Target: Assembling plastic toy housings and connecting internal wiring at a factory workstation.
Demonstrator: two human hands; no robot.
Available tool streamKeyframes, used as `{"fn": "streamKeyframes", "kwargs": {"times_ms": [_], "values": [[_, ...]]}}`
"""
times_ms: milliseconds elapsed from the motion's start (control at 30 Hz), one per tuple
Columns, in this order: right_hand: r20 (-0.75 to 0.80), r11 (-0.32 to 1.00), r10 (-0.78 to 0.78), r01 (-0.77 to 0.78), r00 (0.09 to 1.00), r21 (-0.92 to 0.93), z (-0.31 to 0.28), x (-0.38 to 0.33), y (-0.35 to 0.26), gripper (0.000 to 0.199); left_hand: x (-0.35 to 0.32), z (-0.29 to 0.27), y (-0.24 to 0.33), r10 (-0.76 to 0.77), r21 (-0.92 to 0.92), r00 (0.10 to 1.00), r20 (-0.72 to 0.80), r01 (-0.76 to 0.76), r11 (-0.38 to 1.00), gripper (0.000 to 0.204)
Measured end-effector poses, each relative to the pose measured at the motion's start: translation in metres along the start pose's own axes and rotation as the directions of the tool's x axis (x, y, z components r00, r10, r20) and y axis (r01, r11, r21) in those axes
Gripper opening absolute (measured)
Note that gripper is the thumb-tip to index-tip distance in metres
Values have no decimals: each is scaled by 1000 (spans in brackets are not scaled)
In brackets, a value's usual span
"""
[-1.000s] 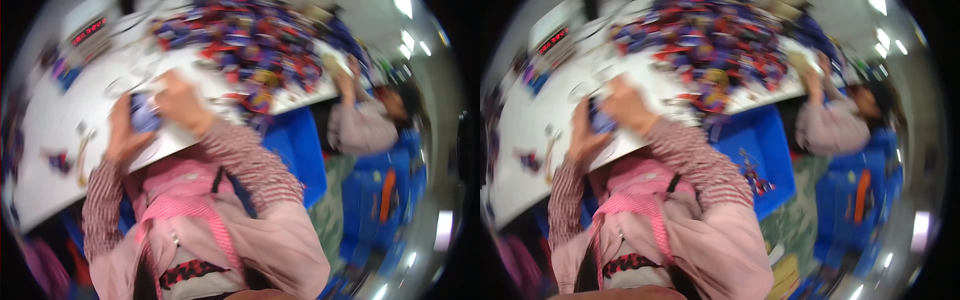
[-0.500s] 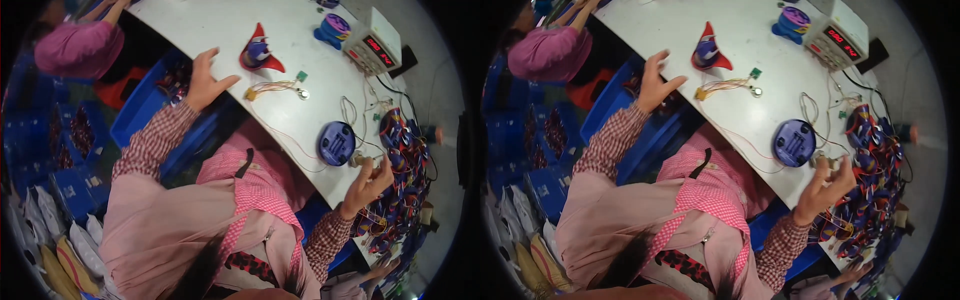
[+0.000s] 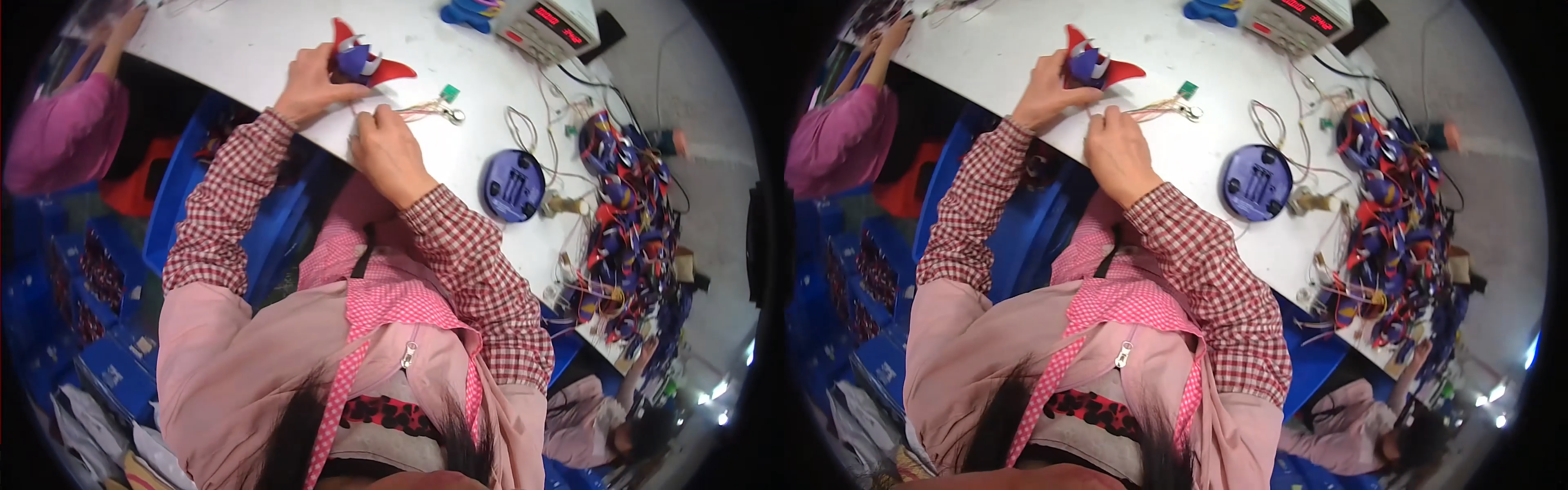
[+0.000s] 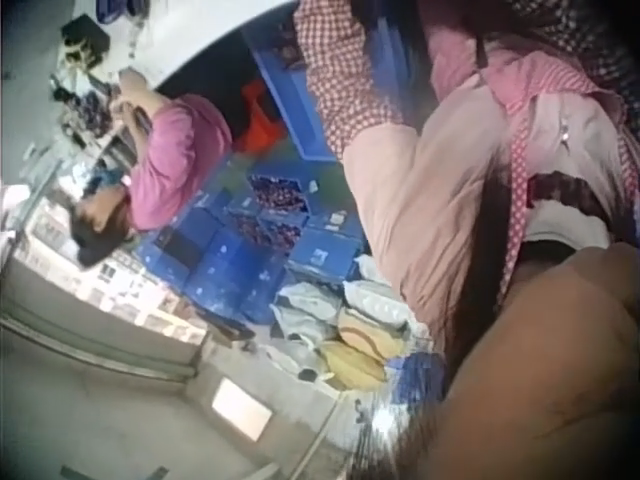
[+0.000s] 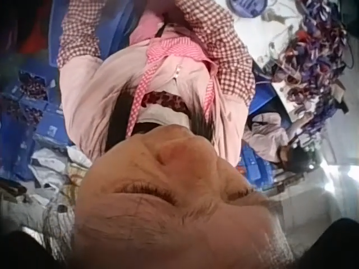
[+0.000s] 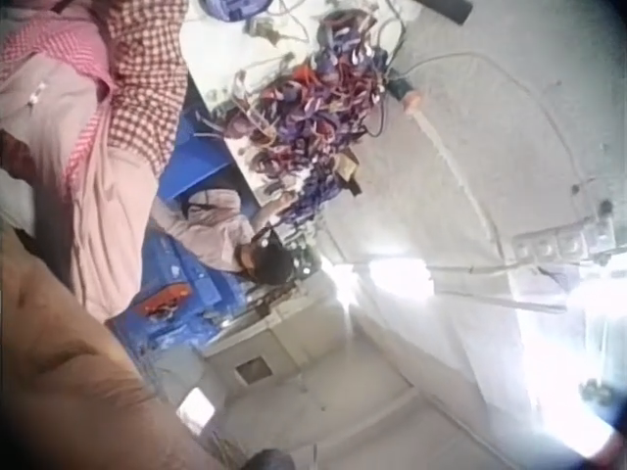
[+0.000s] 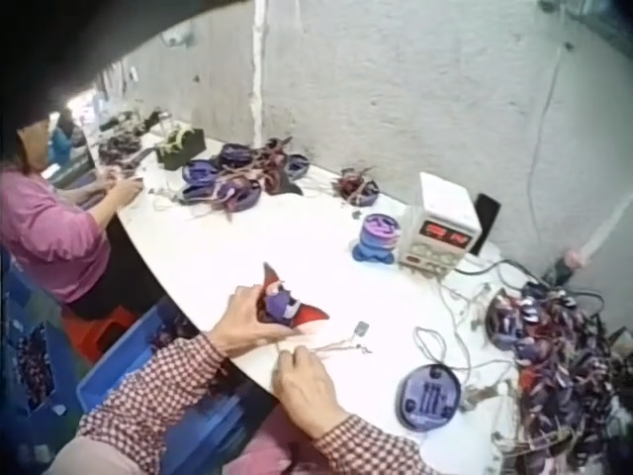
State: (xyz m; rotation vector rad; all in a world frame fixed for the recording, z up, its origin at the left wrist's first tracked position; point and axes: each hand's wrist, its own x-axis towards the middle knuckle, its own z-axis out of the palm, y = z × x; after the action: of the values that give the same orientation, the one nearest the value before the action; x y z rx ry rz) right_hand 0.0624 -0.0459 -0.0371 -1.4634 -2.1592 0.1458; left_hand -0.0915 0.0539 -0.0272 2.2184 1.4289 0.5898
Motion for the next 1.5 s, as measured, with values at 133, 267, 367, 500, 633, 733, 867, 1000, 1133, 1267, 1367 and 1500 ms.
{"fn": "streamKeyframes", "kwargs": {"times_ms": [133, 267, 367, 500, 633, 733, 867, 1000, 1133, 1267, 1367, 1500], "values": [[-110, 995, 4, 7, 994, 98, -35, -9, 8, 24, 5, 15, -9, -46, -282, 999, 11, 47, 958, 75], [-237, 956, 84, -11, 968, 293, -98, -32, 22, 18, -11, 10, 38, -32, -871, 998, 60, 69, 487, 69], [-5, 819, 217, -180, 976, 544, -148, -55, 31, 18, -24, 4, 57, 152, -951, 980, 128, 78, 298, 63], [192, 440, 426, -388, 884, 810, -179, -84, 68, 17, -26, 31, 112, 357, -964, 900, 251, 197, 181, 62], [118, 538, 544, -453, 831, 711, -162, -109, 113, 16, -32, 74, 154, 365, -897, 819, 442, 401, 186, 65], [-67, 742, 570, -478, 819, 470, -151, -111, 128, 16, -33, 97, 163, 340, -887, 832, 438, 338, 314, 65], [-305, 968, 250, -226, 919, 110, -144, -100, 132, 14, -37, 115, 170, 304, -904, 876, 376, 274, 329, 62], [-376, 956, 293, -263, 879, 129, -128, -97, 149, 16, -38, 106, 181, 271, -923, 921, 281, 181, 341, 61], [-329, 905, 421, -418, 845, 83, -105, -89, 160, 22, -44, 136, 169, 224, -717, 972, -67, -203, 667, 68], [-219, 979, 144, -171, 965, -111, -117, -121, 198, 30, -40, 143, 183, 281, -532, 957, -70, -274, 801, 81], [-87, 827, 448, -375, 890, 420, -124, -124, 187, 30, -52, 153, 183, 198, -554, 957, -214, -286, 782, 79], [34, 659, 528, -434, 849, 613, -149, -85, 124, 37, -67, 111, 172, 173, -963, 979, 105, 56, 265, 75]]}}
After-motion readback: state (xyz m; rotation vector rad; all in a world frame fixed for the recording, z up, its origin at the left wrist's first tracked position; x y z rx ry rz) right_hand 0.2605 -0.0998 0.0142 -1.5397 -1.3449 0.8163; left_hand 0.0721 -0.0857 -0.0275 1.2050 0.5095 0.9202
